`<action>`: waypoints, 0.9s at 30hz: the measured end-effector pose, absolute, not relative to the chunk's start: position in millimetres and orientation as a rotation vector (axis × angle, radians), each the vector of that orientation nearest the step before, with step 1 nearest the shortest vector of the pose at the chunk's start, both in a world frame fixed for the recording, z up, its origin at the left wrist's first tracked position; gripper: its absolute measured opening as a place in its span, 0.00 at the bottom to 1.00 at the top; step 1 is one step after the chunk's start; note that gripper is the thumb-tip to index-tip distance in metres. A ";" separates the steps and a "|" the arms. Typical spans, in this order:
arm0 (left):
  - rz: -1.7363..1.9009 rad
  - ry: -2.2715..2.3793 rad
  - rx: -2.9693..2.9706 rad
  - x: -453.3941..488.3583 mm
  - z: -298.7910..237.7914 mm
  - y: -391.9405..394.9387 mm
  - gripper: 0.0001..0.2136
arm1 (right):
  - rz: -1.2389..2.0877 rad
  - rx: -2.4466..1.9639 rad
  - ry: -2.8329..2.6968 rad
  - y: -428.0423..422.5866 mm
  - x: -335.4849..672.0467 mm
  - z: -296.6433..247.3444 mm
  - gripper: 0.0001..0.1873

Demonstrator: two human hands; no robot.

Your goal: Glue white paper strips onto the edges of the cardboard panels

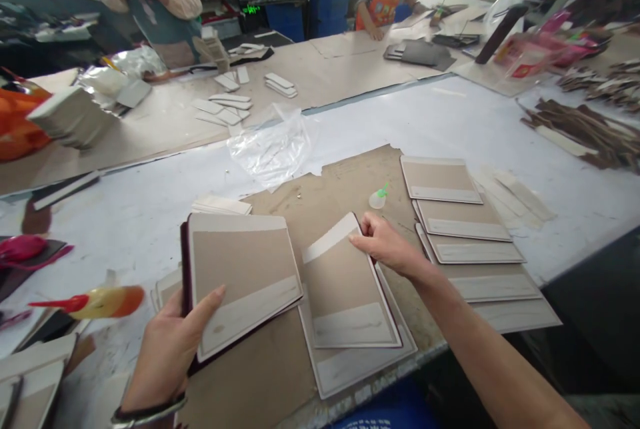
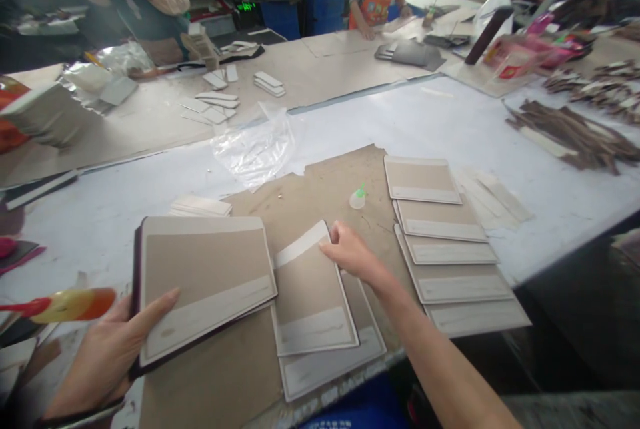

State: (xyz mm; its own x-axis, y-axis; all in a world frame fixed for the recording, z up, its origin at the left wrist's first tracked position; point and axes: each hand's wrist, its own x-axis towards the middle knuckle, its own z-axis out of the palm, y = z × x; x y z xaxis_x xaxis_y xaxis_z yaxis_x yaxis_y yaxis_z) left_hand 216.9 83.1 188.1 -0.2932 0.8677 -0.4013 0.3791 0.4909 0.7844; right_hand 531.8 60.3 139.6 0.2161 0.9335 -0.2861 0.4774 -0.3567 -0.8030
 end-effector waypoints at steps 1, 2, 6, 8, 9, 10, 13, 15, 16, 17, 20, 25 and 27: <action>0.674 1.885 1.124 219.0 193.5 84.0 0.22 | 1.061 -1.876 -1.277 67.7 525.3 156.0 0.11; 0.620 1.883 1.228 222.6 198.3 85.2 0.22 | 1.073 -1.841 -1.272 76.7 517.0 170.1 0.10; 0.475 1.758 1.556 246.6 206.0 91.3 0.23 | 1.052 -1.766 -1.360 118.0 469.1 194.6 0.09; 0.478 1.676 1.607 258.5 203.7 93.2 0.23 | 1.116 -1.711 -1.353 134.2 442.2 192.0 0.08; 0.476 1.636 1.620 263.2 202.1 93.6 0.24 | 1.157 -1.691 -1.336 140.0 430.1 189.6 0.07; 0.467 1.611 1.632 266.9 200.6 93.7 0.24 | 1.190 -1.678 -1.320 144.3 419.8 187.4 0.07; 0.416 1.654 1.665 272.0 197.8 93.9 0.25 | 1.289 -1.608 -1.293 147.4 404.6 185.1 0.07; 0.414 1.715 1.662 270.9 196.7 95.0 0.24 | 1.345 -1.516 -1.324 139.5 412.4 184.4 0.10; 0.431 1.731 1.644 269.3 196.0 95.6 0.23 | 1.330 -1.503 -1.365 131.2 422.1 182.3 0.12; 0.454 1.731 1.615 266.9 194.9 96.3 0.22 | 1.273 -1.543 -1.415 119.3 434.9 178.2 0.14; 0.516 1.723 1.521 258.2 190.8 97.5 0.22 | 0.907 -2.038 -1.482 63.8 482.2 150.4 0.15; 0.559 1.709 1.497 251.5 188.8 97.2 0.22 | 1.036 -2.748 -1.296 -39.8 527.2 81.0 0.20; 0.568 1.720 1.500 253.3 190.3 96.7 0.21 | 1.065 -2.789 -1.241 -62.9 526.7 61.3 0.23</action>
